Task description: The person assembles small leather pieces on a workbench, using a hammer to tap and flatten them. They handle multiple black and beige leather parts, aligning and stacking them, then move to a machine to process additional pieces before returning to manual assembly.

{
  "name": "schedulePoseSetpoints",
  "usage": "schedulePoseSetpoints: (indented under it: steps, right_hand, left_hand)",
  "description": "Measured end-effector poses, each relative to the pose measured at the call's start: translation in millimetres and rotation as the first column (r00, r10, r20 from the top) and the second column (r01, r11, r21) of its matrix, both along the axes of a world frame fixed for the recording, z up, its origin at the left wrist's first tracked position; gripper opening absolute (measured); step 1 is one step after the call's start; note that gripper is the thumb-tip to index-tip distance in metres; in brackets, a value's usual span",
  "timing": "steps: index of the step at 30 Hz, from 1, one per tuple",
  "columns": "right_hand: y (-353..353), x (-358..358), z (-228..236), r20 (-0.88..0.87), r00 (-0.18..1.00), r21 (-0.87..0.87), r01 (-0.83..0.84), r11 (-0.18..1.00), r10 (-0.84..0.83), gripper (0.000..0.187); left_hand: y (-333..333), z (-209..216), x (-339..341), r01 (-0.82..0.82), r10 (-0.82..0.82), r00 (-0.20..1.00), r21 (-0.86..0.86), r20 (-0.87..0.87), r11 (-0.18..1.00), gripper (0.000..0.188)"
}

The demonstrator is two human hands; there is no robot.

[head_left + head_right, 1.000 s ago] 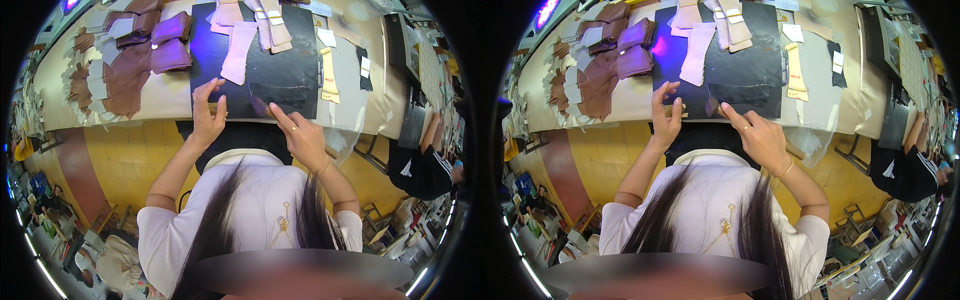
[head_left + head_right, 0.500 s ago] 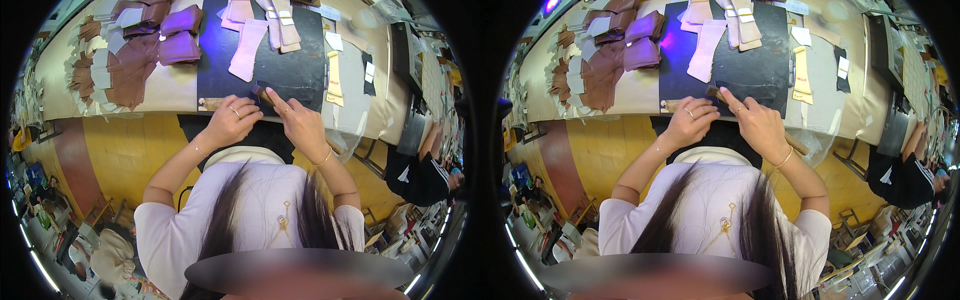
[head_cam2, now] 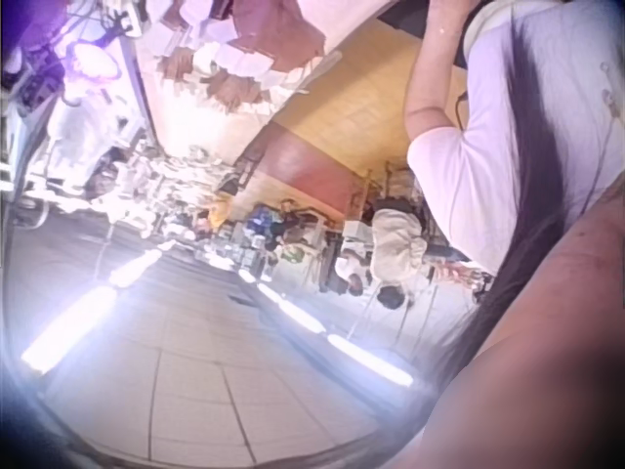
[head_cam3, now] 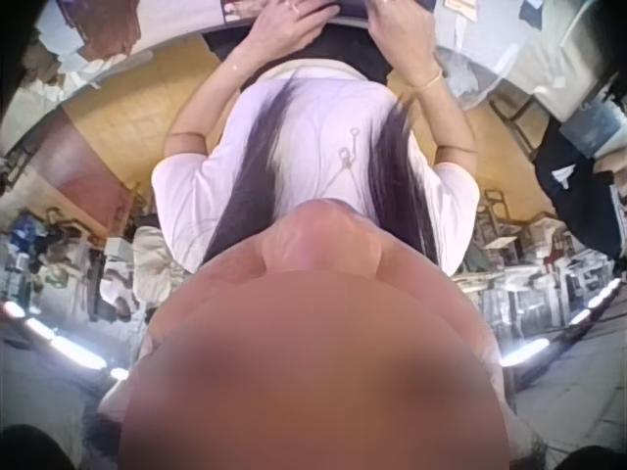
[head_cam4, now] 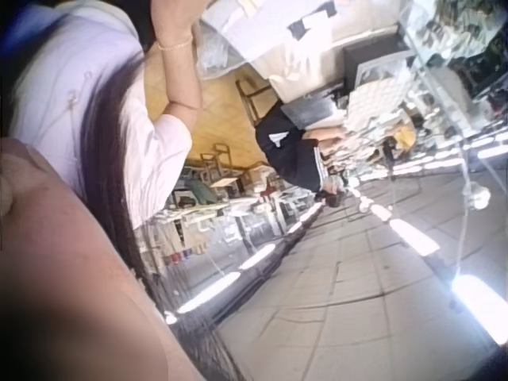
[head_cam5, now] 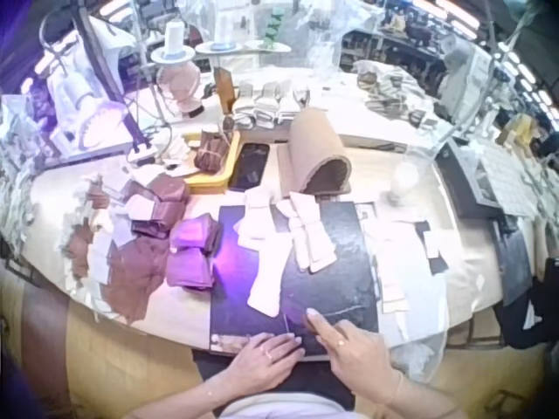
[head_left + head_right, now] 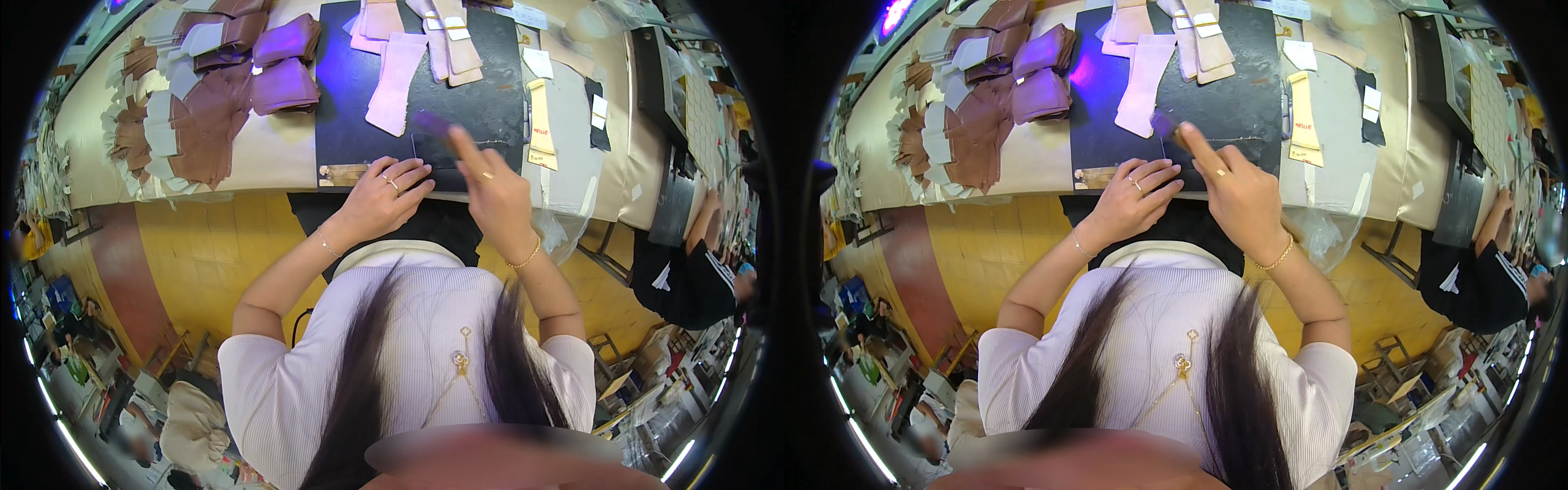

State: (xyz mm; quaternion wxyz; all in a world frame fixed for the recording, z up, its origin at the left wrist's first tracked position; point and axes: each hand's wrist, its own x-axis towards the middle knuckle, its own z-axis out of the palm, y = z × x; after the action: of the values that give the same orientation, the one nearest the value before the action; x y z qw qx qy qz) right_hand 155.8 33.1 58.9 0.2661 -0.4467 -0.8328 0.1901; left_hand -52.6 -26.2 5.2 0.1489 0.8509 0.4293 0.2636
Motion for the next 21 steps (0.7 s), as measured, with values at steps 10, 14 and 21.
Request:
schedulePoseSetpoints:
  steps: [10,14,21]
  right_hand:
    - [-4.9,21.3,2.7,0.226,0.974,-0.078,0.028,0.997,-0.01,0.057]
    - [-8.8,29.7,1.0,-0.063,0.993,-0.023,0.099,0.995,-0.1,0.055]
    - [-13.6,47.3,-3.4,0.085,0.983,-0.027,0.168,0.985,-0.165,0.057]
  left_hand:
    - [20.2,14.9,11.2,0.039,-0.041,0.995,-0.027,-0.093,0.999,0.027]
    - [21.9,19.5,19.2,0.004,-0.005,0.989,-0.01,-0.151,1.0,0.03]
    - [20.7,21.9,31.9,-0.037,0.022,0.961,-0.049,-0.277,0.998,0.041]
